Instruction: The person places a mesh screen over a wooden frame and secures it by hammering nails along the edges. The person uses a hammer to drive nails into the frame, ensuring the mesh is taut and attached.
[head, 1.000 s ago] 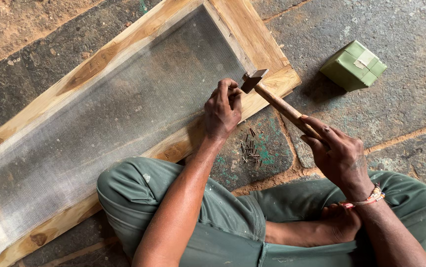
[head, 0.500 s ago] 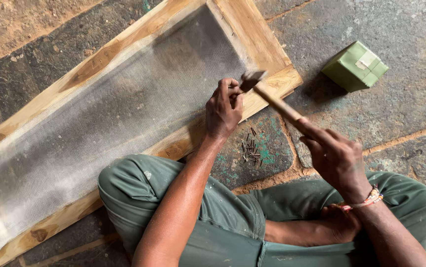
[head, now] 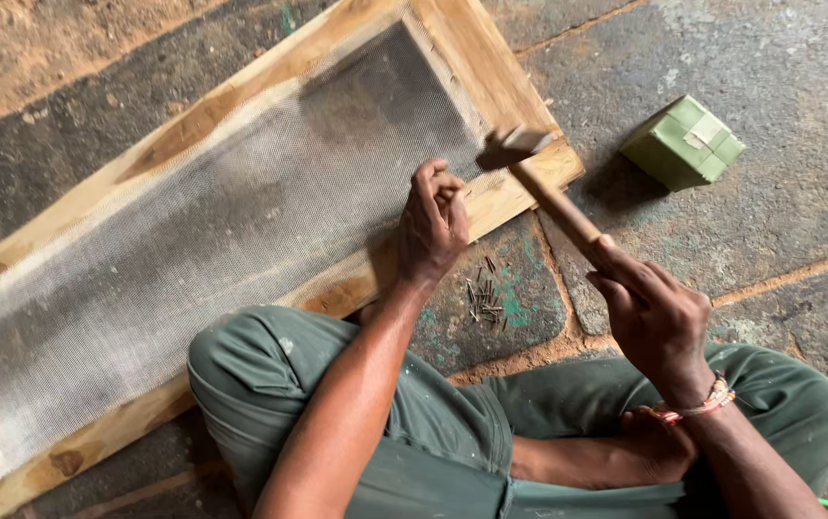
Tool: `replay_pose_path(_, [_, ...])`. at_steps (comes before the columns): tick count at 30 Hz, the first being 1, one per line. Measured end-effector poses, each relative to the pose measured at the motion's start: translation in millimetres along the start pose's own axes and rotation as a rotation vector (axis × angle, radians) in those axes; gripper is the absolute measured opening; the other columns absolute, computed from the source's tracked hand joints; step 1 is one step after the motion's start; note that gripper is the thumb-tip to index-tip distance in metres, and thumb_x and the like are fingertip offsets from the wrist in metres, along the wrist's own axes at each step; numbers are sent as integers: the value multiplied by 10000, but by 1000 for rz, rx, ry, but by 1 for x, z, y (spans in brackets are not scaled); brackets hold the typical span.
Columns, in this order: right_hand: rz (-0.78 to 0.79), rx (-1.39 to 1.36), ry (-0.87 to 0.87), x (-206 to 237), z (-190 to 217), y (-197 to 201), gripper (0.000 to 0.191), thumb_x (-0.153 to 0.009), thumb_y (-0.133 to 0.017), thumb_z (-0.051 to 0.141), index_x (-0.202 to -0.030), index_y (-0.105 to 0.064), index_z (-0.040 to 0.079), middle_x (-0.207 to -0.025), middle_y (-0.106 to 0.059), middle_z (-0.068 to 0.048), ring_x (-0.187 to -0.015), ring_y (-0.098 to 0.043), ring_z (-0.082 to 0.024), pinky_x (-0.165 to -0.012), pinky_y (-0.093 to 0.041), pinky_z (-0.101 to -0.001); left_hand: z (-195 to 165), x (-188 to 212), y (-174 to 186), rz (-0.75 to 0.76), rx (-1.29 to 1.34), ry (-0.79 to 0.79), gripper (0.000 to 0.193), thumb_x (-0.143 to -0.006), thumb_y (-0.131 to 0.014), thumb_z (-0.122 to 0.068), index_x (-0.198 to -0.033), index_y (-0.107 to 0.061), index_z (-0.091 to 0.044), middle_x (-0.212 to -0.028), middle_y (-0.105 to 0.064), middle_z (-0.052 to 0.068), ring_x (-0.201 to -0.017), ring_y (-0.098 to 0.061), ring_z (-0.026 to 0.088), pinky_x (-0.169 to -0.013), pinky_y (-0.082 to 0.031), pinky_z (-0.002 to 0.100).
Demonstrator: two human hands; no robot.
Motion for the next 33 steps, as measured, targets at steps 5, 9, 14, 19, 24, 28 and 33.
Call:
replay_pose_path(5, [222,137,-70,0,-6,-10,360,-878,-808,96,-1230,-741,130,-995,-781,-141,-723,-736,-285,-597,-576,-384,-3,0,4,-13,112,26,511,-899,-492,17,-1398,-384,1,-1100,-591,154,-990,-637,251,-909,-563,394])
replay_pose_path(9, [33,7,-50,0,-5,-6,374,-931,-781,89,-1292,-704,150,-1043,-753,-141,-799,-748,-271,-651,-576,-364,-8,-1,7,-30,47,31,406,-970,-473,-9,-1372,-413,-16,-1133,-569,161,-1023,-633,281,-926,-554,398])
replay_pose_path(14, [224,65,-72,4,-5,-14,410,-894,-755,31,-1293,-721,116,-1017,-764,-143,-800,-733,-329,-644,-575,-394,-2,3,6,-12,97,117,386,-1010,-567,-118,-1351,-434,5,-1100,-580,172,-951,-634,287,-881,-537,414])
replay_pose_path(19, [24,4,20,0,-2,-9,357,-957,-755,63,-1300,-685,129,-1090,-751,-111,-875,-747,-276,-708,-574,-385,-6,4,6,-137,-415,-306,353,-1053,-499,-72,-1373,-386,27,-1219,-540,257,-1055,-615,362,-944,-532,430])
replay_pose_path(24, [132,142,-42,5,-3,-10,416,-852,-805,86,-1262,-750,133,-971,-769,-137,-718,-709,-302,-593,-543,-401,-16,3,14,12,98,117,396,-1020,-583,-149,-1364,-456,0,-1161,-569,183,-1014,-601,323,-958,-523,448])
replay_pose_path(28, [-34,0,-148,3,-11,1,436,-906,-816,93,-1330,-715,114,-1000,-769,-124,-674,-661,-129,-583,-509,-300,-45,14,34,108,-213,-143,738,-764,-777,-240,-1358,-434,30,-1208,-545,235,-1109,-554,375,-985,-465,498])
replay_pose_path(33, [-115,-118,-341,-4,-8,15,519,-926,-829,91,-1423,-681,116,-775,-668,-33,-631,-499,-45,-548,-408,-250,-39,13,37,214,-426,-173,815,-720,-766,-179,-1429,-435,50,-1224,-588,213,-1122,-572,341,-991,-463,472])
Point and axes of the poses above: each hand's wrist, its own x-axis away from the middle knuckle, its own y-axis out of the back of the hand, z = x × y, the point moved 3 cm from there along -x, towards the middle knuckle
